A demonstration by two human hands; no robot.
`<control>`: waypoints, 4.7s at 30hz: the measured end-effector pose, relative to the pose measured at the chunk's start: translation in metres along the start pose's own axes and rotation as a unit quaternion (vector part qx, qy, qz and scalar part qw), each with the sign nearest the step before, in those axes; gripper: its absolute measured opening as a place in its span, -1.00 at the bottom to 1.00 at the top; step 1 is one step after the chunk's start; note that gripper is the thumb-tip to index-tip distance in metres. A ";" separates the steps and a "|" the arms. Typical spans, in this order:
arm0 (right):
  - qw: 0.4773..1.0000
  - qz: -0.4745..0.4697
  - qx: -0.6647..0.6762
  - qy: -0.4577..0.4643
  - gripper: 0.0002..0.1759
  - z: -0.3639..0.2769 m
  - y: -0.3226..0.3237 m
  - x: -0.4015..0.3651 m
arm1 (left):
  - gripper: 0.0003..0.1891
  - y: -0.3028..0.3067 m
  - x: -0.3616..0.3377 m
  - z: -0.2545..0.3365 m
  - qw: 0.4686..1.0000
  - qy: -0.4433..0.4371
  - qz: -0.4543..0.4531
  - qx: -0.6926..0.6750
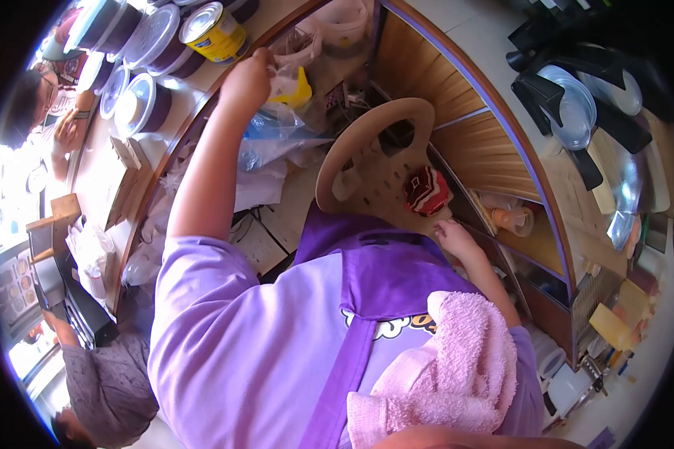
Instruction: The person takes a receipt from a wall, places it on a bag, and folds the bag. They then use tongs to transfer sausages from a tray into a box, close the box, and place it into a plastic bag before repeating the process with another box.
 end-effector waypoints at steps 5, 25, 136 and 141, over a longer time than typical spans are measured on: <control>0.998 0.036 0.013 0.050 -0.73 -0.028 0.015 0.000 | -0.83 0.097 -0.017 0.049 0.987 -0.036 0.149 0.048; 0.914 0.134 0.286 0.254 -0.68 -0.260 0.084 0.125 | -0.86 0.087 -0.032 0.048 0.978 -0.074 0.194 0.003; 0.976 0.062 0.080 0.192 -0.76 -0.277 -0.029 0.226 | -0.84 -0.016 -0.098 -0.021 0.843 0.237 -0.261 -0.407; 0.914 0.132 0.354 0.146 -0.85 -0.278 -0.009 0.212 | -0.77 -0.010 -0.075 -0.022 0.981 -0.031 -0.193 -0.004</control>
Point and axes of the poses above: each hand's wrist, its own x-axis towards the middle knuckle, its own y-axis out of the back of the hand, z = x × y, the point moved 7 cm from there along x, towards the middle knuckle, and after that the axes turned 15 degrees about z, right-handed, at the moved point
